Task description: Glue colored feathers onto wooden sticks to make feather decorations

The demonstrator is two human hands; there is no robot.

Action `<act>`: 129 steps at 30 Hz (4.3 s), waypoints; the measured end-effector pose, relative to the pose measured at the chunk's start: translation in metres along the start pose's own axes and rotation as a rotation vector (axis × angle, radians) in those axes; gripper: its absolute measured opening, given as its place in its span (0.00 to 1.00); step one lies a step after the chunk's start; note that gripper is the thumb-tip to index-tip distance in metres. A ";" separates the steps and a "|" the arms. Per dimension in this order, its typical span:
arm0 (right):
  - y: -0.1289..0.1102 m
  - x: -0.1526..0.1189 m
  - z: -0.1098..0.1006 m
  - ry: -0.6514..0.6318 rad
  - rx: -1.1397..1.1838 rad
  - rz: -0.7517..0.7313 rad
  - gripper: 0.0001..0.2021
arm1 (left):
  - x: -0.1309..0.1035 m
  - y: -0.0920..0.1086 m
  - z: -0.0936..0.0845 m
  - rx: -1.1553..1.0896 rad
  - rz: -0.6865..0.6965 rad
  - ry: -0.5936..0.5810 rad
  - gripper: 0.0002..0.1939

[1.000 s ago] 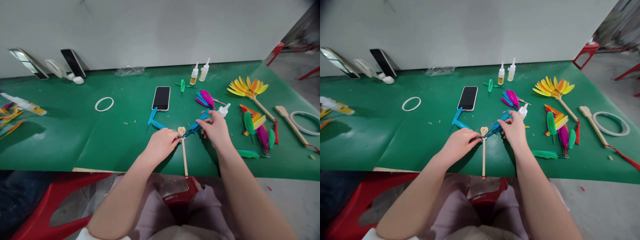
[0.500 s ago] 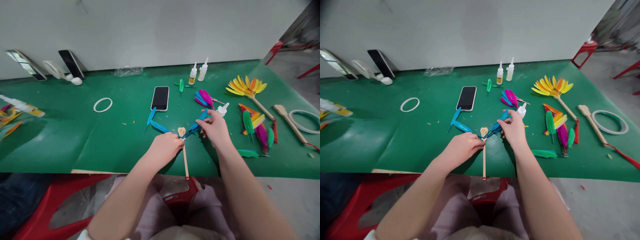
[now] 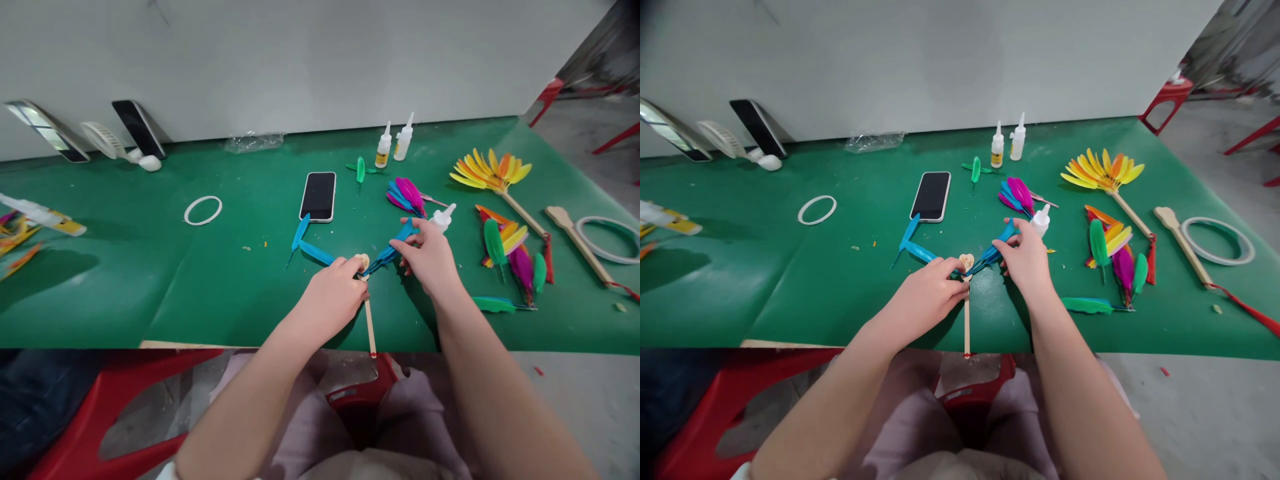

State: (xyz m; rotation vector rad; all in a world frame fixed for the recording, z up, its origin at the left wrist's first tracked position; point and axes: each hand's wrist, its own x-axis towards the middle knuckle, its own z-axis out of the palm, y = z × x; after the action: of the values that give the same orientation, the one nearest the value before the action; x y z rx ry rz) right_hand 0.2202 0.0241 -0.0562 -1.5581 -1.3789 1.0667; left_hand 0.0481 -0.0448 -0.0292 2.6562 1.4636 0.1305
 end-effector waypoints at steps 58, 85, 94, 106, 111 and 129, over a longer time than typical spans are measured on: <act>-0.018 -0.034 -0.001 -0.426 -0.805 -0.494 0.16 | 0.007 0.003 0.000 0.043 0.094 -0.141 0.14; -0.019 -0.030 -0.007 -0.478 -0.818 -0.428 0.20 | 0.004 0.003 0.004 0.049 0.070 -0.092 0.15; -0.017 -0.030 -0.006 -0.496 -0.822 -0.428 0.20 | 0.005 0.005 0.005 0.037 0.060 -0.099 0.15; -0.020 -0.032 -0.005 -0.494 -0.831 -0.428 0.20 | 0.001 0.018 -0.001 0.038 -0.095 -0.135 0.13; -0.017 -0.034 -0.002 -0.493 -0.870 -0.442 0.18 | 0.000 0.024 -0.006 0.033 -0.159 -0.245 0.15; -0.023 -0.042 0.003 -0.465 -1.177 -0.517 0.17 | -0.001 0.023 -0.005 0.047 -0.172 -0.228 0.16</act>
State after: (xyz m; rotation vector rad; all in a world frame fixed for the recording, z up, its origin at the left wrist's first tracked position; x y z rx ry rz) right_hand 0.2068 -0.0154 -0.0322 -1.5165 -2.8488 0.2222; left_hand 0.0663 -0.0576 -0.0212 2.4655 1.6247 -0.2150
